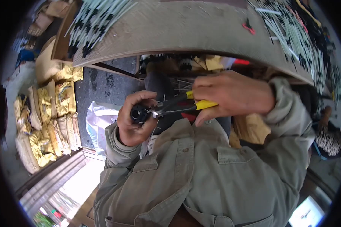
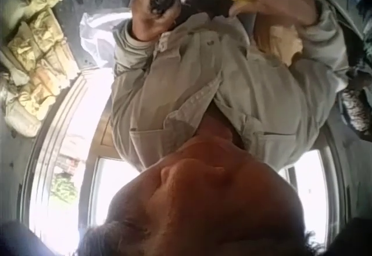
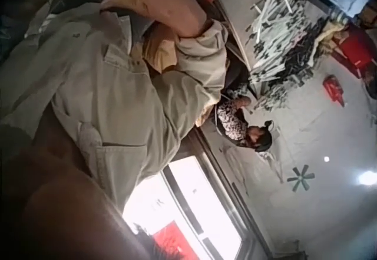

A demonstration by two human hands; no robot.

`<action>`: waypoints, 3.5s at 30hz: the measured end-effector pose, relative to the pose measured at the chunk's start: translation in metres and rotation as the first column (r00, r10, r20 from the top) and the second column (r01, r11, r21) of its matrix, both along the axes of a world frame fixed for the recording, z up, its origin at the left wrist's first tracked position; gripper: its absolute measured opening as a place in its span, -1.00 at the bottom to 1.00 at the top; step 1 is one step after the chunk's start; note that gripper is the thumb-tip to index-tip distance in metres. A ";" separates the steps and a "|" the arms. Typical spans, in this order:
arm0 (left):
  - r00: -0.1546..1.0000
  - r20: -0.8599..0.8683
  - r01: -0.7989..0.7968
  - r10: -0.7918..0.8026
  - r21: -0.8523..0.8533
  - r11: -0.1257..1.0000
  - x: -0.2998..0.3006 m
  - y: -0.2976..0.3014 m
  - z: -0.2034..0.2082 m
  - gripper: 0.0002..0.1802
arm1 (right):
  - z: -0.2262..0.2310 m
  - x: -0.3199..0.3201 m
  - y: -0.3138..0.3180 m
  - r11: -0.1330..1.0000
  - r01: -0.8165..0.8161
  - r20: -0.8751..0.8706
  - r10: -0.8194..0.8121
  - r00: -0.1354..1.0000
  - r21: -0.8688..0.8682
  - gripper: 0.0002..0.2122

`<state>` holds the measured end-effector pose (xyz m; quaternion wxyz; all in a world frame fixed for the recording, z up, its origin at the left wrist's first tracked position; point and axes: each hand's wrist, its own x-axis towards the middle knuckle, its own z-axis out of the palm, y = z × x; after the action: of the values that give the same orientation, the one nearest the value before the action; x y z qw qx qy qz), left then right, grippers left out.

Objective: Assembling and securing bundles of small white plastic rods using pliers at a factory workstation.

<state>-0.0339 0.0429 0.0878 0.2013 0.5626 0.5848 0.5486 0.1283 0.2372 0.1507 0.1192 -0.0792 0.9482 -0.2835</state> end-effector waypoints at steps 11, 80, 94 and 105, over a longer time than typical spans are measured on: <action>0.930 0.089 0.348 -0.357 0.103 0.932 -0.003 0.007 -0.007 -0.38 | -0.040 0.018 -0.001 0.231 0.507 0.549 0.495 0.674 -0.831 -0.62; 0.777 0.390 0.510 -0.494 0.070 0.857 -0.024 0.019 -0.016 -0.02 | -0.084 0.053 -0.092 -0.247 0.379 0.395 -0.018 0.919 -0.892 -0.69; 0.908 0.368 0.099 -0.198 0.269 0.958 -0.026 0.008 -0.028 -0.22 | -0.179 0.007 -0.092 -0.134 0.068 0.146 -0.740 0.657 -0.989 -0.85; 0.943 -0.300 0.000 -0.145 -0.436 0.900 -0.017 -0.098 -0.131 0.58 | -0.179 0.007 -0.106 0.006 0.264 0.163 -0.774 0.612 -0.965 -0.86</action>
<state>-0.0508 -0.0549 -0.0436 0.2418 0.6085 0.6948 0.2976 0.1353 0.1309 -0.0280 -0.2799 0.1792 0.5290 -0.7808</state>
